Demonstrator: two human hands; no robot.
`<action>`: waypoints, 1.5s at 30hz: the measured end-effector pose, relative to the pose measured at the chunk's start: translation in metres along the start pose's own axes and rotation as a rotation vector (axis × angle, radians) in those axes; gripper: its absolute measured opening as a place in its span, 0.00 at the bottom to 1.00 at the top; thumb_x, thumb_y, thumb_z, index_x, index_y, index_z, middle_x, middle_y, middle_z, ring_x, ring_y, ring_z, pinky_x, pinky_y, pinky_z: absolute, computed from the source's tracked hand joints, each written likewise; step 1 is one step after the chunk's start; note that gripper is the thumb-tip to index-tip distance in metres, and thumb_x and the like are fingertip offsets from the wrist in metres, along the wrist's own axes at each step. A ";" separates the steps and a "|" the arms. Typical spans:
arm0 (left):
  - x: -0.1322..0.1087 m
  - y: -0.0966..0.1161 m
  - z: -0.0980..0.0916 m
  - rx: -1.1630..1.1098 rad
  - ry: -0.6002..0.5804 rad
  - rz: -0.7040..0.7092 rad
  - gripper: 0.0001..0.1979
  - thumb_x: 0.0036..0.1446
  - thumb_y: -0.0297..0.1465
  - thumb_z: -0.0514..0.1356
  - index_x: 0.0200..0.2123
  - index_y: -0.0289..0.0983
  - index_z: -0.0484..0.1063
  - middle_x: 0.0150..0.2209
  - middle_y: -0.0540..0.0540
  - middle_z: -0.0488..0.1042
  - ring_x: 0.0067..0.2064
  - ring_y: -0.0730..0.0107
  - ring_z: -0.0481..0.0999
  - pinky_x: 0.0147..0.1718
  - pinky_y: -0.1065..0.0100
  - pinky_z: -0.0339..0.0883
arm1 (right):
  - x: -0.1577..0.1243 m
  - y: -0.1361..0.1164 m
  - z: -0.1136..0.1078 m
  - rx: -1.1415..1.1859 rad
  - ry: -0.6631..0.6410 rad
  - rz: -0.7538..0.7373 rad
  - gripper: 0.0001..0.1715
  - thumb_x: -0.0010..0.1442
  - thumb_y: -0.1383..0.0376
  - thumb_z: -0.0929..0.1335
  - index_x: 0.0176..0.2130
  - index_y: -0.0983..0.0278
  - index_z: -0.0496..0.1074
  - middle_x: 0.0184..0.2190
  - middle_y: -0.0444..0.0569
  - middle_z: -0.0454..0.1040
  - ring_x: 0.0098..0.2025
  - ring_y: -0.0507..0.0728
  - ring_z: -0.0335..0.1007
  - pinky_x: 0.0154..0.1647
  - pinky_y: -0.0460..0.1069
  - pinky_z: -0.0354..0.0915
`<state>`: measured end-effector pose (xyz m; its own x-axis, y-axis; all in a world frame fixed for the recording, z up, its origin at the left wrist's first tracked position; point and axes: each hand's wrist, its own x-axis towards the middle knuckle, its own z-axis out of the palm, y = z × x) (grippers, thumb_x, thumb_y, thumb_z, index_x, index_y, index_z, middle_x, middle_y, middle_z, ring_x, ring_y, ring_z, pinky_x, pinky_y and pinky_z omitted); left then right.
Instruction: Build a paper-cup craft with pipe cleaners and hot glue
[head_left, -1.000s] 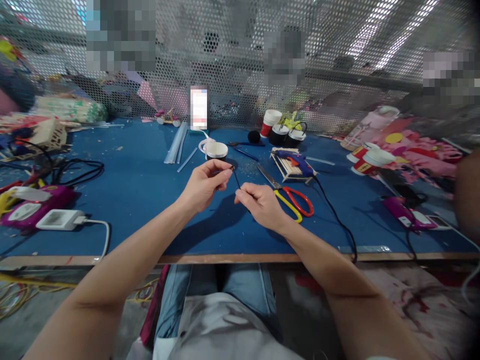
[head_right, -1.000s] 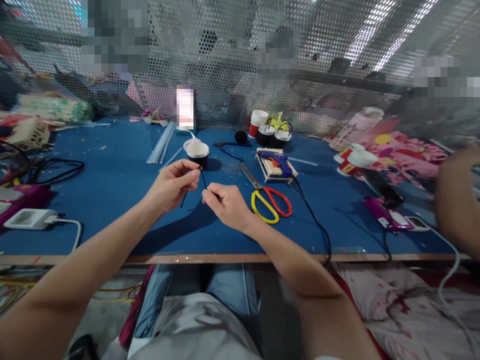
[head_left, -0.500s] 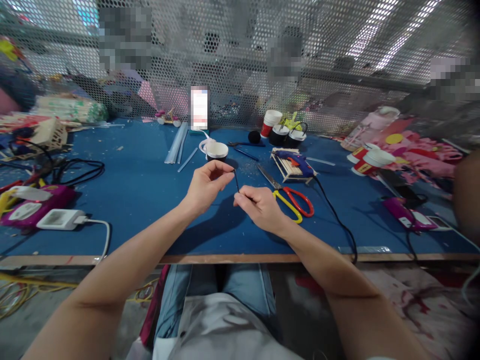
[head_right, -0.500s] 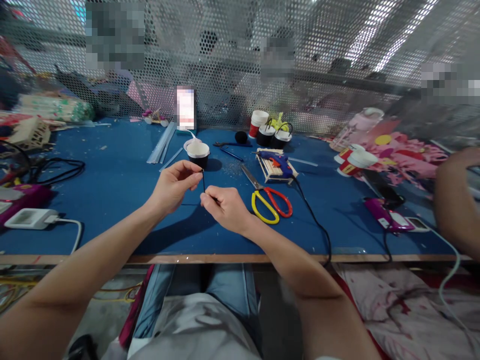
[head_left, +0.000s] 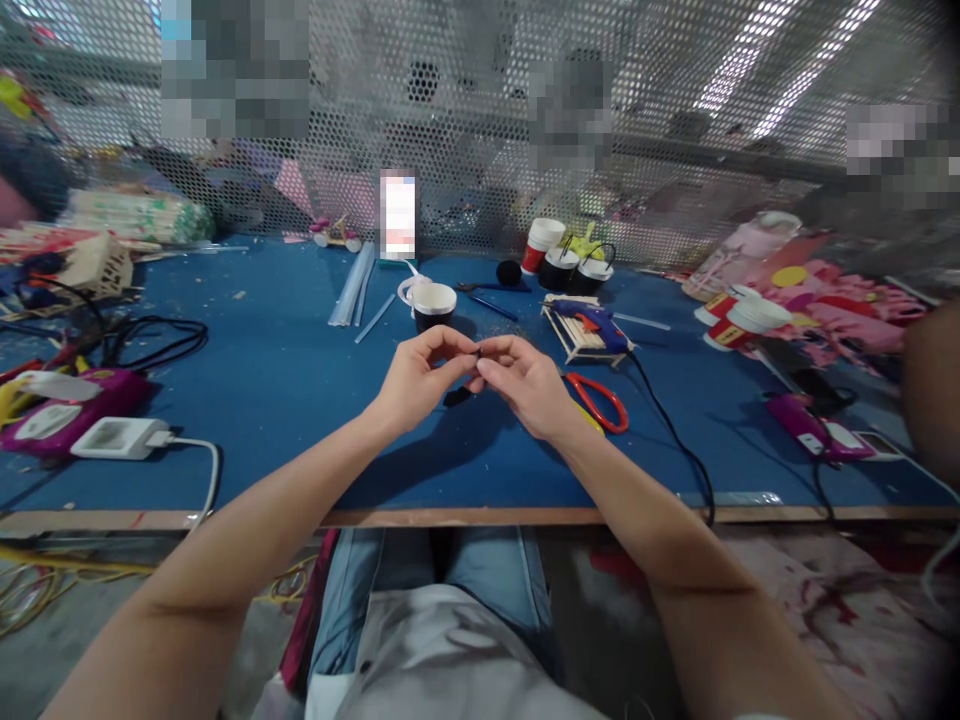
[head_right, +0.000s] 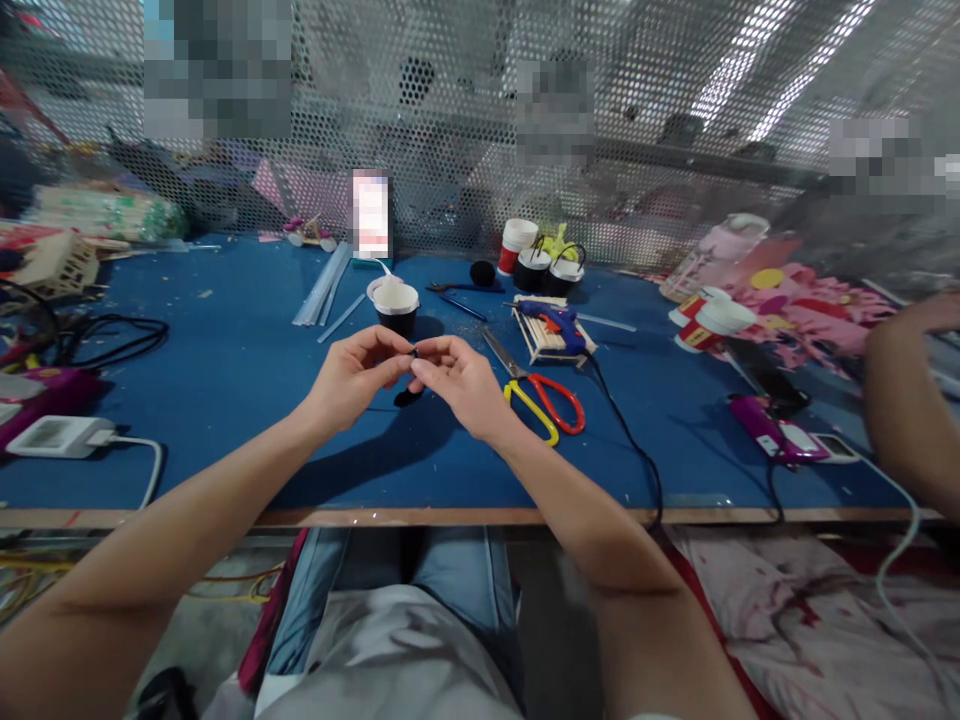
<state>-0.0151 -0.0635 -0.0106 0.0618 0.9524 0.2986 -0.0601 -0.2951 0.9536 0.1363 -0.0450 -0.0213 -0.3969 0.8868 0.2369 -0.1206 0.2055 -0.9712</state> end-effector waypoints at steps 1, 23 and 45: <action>0.000 0.000 0.001 0.025 0.002 0.007 0.04 0.46 0.27 0.61 0.28 0.35 0.69 0.21 0.53 0.67 0.23 0.80 0.64 0.23 0.75 0.57 | -0.001 0.000 0.000 0.007 0.024 0.006 0.14 0.51 0.61 0.69 0.37 0.65 0.66 0.24 0.42 0.69 0.22 0.47 0.65 0.24 0.45 0.63; -0.002 -0.009 0.002 0.076 0.032 0.041 0.05 0.46 0.29 0.62 0.29 0.35 0.70 0.25 0.50 0.68 0.25 0.79 0.63 0.22 0.75 0.58 | -0.010 -0.012 0.005 -0.387 0.161 -0.120 0.07 0.53 0.62 0.66 0.29 0.64 0.66 0.19 0.40 0.63 0.19 0.46 0.54 0.19 0.44 0.53; 0.002 -0.005 -0.002 -0.185 -0.068 -0.145 0.07 0.45 0.29 0.63 0.31 0.35 0.71 0.22 0.53 0.65 0.22 0.82 0.60 0.21 0.75 0.55 | -0.009 -0.007 0.004 -0.477 0.153 -0.181 0.07 0.54 0.63 0.65 0.30 0.65 0.68 0.21 0.42 0.65 0.22 0.47 0.57 0.23 0.44 0.56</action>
<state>-0.0164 -0.0605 -0.0148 0.1493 0.9746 0.1668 -0.2270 -0.1304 0.9651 0.1372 -0.0555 -0.0166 -0.2662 0.8626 0.4302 0.2662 0.4948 -0.8273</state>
